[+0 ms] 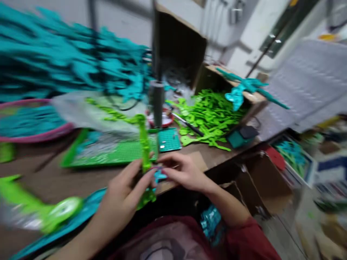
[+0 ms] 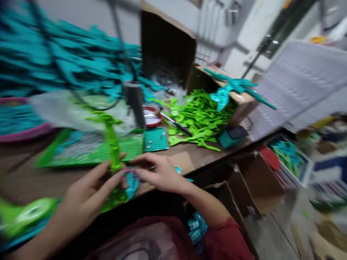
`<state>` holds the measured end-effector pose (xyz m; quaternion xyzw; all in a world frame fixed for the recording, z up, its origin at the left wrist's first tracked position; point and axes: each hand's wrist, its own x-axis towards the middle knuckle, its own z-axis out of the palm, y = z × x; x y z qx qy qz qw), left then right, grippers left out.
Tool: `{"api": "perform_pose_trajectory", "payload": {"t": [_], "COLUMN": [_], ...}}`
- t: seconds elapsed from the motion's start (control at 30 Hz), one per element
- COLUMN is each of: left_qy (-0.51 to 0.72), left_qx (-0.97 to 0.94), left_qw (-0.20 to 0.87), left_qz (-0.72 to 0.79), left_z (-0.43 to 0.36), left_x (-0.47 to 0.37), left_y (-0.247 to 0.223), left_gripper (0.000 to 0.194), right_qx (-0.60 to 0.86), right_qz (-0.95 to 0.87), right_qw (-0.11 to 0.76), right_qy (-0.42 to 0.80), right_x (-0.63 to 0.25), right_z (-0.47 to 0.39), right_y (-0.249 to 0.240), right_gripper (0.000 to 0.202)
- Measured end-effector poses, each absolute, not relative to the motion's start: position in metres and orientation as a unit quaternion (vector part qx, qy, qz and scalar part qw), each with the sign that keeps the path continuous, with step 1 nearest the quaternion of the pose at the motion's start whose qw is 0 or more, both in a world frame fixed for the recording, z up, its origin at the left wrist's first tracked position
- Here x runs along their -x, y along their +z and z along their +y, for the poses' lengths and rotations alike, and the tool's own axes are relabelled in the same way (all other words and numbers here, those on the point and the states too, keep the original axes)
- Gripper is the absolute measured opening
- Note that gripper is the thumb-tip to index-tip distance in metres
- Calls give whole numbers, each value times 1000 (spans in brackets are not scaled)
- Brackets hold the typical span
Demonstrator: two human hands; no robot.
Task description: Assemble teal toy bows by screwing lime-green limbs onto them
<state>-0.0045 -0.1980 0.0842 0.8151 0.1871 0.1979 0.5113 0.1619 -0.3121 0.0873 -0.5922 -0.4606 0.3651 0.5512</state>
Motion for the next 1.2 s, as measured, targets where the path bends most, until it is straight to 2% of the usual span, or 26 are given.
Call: {"api": "perform_pose_trajectory", "payload": {"t": [0.07,0.17,0.3,0.4,0.5,0.63,0.83,0.93,1.0,1.1,1.2], "left_qy": [221,251,300,326,320,257,8,-1,15,31,27], "left_qx": [-808,-822,-869,-891,-900,-882,-740,-684,-670,-650,-608], "left_qw": [498,460,338,256,226,318,641,703,714,729,763], "left_qz": [225,224,203,187,191,233,204,196,203,211,221], "left_z": [-194,-190,-187,-184,-180,-172,-167,-168,-168,-168,-169], "left_x": [12,14,18,22,25,28,32,32,33,33,33], "left_y": [82,78,68,63,62,67,81,80,77,71,69], "left_gripper": [34,33,34,40,43,48,58,59,58,55,55], "right_qx": [603,553,486,510,586,628,642,641,651,696,689], "right_qz": [-463,-426,-359,-353,-398,-465,-485,-484,-467,-480,-550], "right_qw": [526,514,513,507,495,490,464,423,426,471,462], "right_qy": [381,499,609,599,504,388,371,418,421,251,98], "right_x": [-165,-165,-161,-159,-158,-163,-179,-182,-182,-178,-169], "right_z": [-309,-304,-299,-294,-291,-291,-288,-287,-287,-290,-297], "right_y": [89,87,84,85,88,93,101,96,89,76,67], "right_gripper": [23,32,43,44,38,26,27,27,27,24,21]}}
